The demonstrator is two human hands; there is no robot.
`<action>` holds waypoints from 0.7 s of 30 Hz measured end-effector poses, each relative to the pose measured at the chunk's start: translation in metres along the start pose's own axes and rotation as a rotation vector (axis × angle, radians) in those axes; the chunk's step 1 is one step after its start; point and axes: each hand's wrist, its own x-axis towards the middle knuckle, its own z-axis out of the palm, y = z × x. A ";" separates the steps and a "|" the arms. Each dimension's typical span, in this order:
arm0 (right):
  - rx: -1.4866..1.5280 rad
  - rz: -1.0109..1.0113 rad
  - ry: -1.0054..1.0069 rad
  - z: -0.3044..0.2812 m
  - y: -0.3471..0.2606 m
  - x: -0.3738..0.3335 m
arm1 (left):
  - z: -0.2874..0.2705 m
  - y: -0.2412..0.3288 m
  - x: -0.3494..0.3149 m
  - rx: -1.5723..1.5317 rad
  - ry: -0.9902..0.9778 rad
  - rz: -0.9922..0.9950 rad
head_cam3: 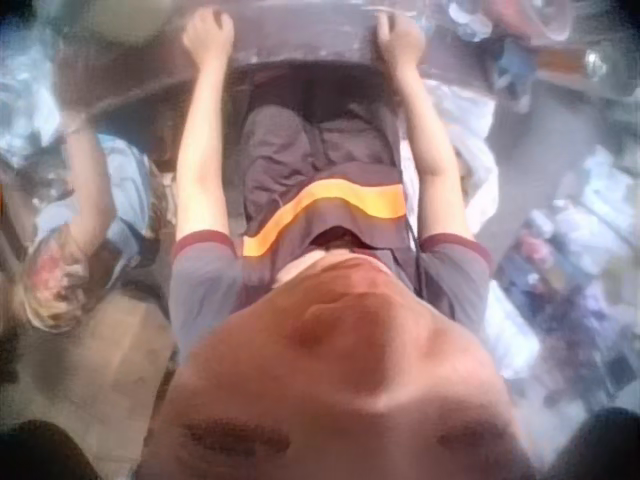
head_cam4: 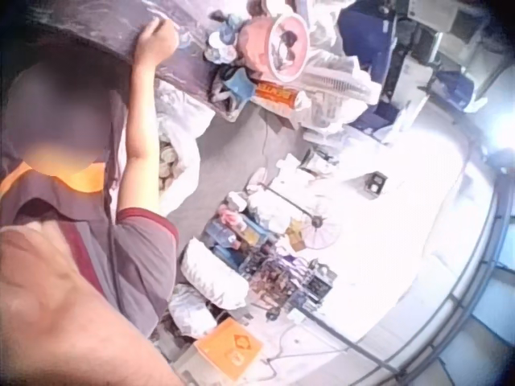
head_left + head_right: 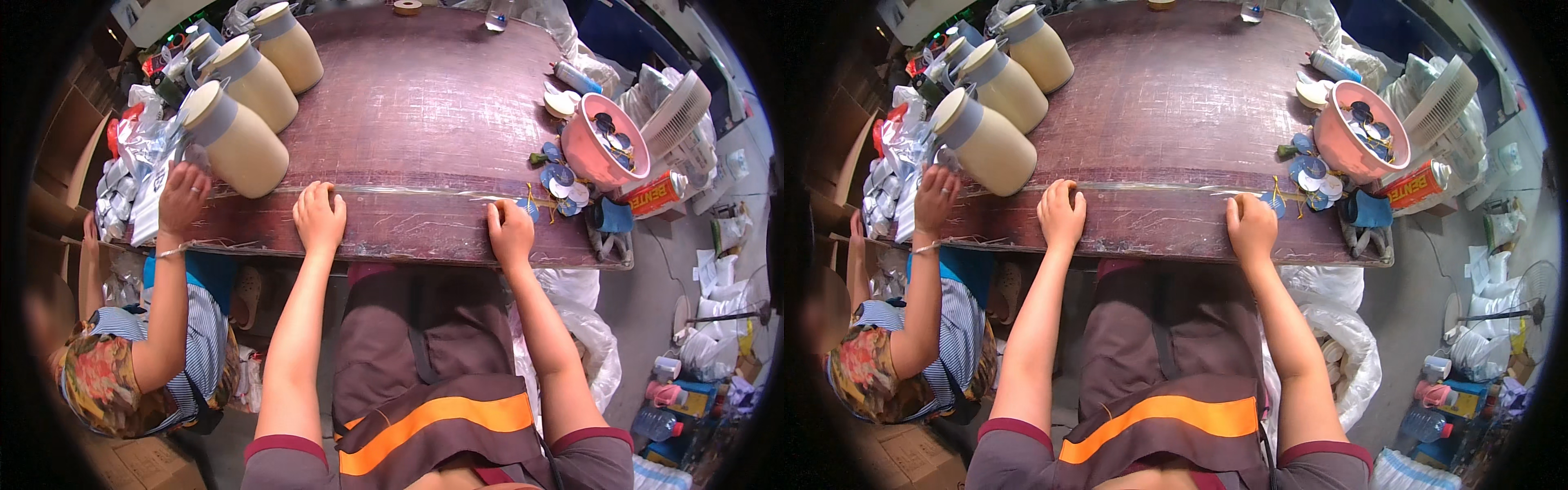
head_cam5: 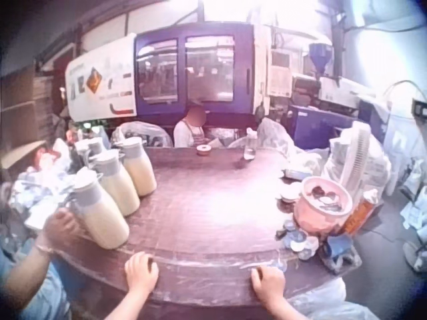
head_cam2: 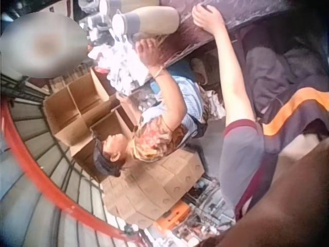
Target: The person assembles beige plastic pitchers by attaching handles and securing lids. They repeatedly pick up a pitcher, fit a handle, and press a lid onto the top, then place the finished unit on a wooden table. Another person works nearby, also handling pitchers.
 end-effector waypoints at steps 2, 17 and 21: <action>-0.002 0.056 0.018 0.002 0.007 0.002 | 0.001 0.002 0.000 -0.006 -0.001 -0.004; -0.265 0.020 -0.005 0.010 0.002 -0.003 | -0.003 0.003 -0.001 -0.007 0.029 0.009; -0.317 0.061 -0.030 0.013 0.002 -0.003 | -0.004 0.004 0.000 -0.018 0.024 0.001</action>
